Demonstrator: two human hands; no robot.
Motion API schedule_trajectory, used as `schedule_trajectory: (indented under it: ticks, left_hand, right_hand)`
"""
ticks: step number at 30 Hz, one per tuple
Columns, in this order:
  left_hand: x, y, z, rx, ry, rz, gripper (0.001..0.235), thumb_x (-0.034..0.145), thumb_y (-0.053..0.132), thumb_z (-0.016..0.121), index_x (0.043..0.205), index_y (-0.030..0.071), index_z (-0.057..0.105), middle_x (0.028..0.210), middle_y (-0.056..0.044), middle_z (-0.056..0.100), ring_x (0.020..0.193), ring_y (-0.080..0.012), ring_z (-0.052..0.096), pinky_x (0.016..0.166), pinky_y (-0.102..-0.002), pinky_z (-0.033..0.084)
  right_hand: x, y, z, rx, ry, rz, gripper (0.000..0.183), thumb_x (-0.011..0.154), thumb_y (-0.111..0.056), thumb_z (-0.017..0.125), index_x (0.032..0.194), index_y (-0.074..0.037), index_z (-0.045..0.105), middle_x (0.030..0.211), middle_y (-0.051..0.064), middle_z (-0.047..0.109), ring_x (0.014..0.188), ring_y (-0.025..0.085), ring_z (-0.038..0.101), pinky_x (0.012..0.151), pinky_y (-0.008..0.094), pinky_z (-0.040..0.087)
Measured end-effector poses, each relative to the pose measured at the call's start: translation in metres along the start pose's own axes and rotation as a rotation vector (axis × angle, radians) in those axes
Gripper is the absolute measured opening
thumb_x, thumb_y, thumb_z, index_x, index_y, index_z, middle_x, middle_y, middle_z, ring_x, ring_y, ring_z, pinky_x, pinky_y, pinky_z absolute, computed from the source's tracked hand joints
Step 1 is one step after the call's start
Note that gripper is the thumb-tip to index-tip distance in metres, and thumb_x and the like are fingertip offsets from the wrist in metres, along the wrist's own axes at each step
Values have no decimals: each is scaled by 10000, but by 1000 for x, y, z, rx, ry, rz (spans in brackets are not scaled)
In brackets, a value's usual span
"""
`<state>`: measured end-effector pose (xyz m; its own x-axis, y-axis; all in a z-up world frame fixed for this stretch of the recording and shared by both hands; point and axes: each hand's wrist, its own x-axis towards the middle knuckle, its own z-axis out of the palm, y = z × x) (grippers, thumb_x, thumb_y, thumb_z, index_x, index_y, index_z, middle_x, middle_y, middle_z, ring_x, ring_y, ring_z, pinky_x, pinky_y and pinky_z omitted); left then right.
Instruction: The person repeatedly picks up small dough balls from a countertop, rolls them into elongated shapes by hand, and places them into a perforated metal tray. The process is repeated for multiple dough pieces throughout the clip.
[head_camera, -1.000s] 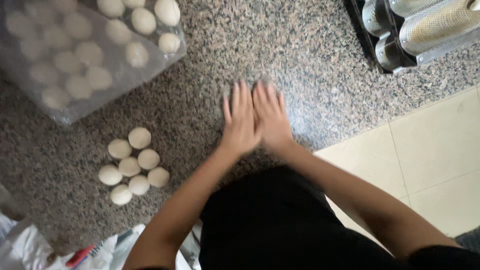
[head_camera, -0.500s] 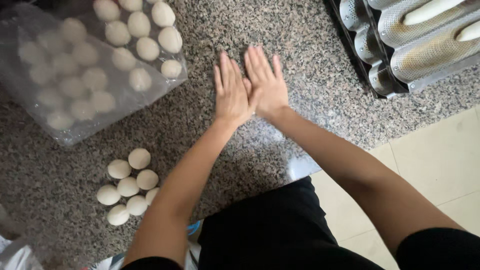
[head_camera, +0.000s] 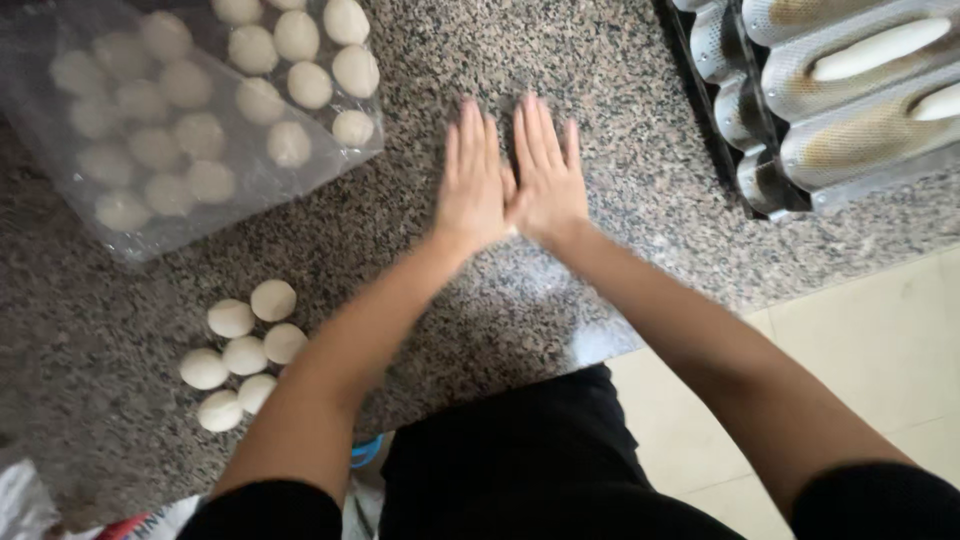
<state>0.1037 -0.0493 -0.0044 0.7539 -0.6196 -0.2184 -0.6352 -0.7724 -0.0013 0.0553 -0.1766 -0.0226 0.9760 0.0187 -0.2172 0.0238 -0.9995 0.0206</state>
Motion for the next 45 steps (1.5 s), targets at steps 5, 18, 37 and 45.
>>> schedule_trajectory:
  ticks: [5, 18, 37, 45]
  left_hand:
    - [-59, 18, -17, 223, -155, 132, 974, 976, 557, 283, 1556, -200, 83, 1611, -414, -41, 1486, -520, -91, 1218, -581, -27]
    - [20, -2, 7, 94, 155, -46, 822, 1008, 359, 426, 1583, -129, 97, 1656, -307, -41, 1551, -395, -65, 1289, -481, -23]
    - [23, -10, 2, -132, -1, 62, 957, 1025, 595, 387, 1539, -182, 170, 1655, -345, 61, 1567, -440, 6, 1296, -526, 8]
    - [-150, 62, 18, -530, 104, 308, 1147, 973, 785, 162, 1559, -200, 209, 1663, -354, 105, 1573, -455, 54, 1309, -503, 75]
  right_hand:
    - [-51, -12, -12, -32, -41, -88, 709, 1102, -413, 195, 1611, 68, 88, 1704, 223, -34, 1592, 323, -72, 1304, 474, 17]
    - [19, 18, -3, 37, 114, -53, 758, 1050, -437, 168, 1603, 76, 98, 1712, 208, 63, 1595, 302, 20, 1294, 452, 21]
    - [27, 31, -5, 150, 262, -181, 691, 1108, -388, 262, 1620, 75, 253, 1712, 273, 219, 1618, 366, 144, 1337, 517, 135]
    - [-163, -7, -27, 454, 195, -421, 632, 1019, -252, 544, 1486, 156, 421, 1575, 318, 396, 1502, 424, 340, 1254, 501, 241]
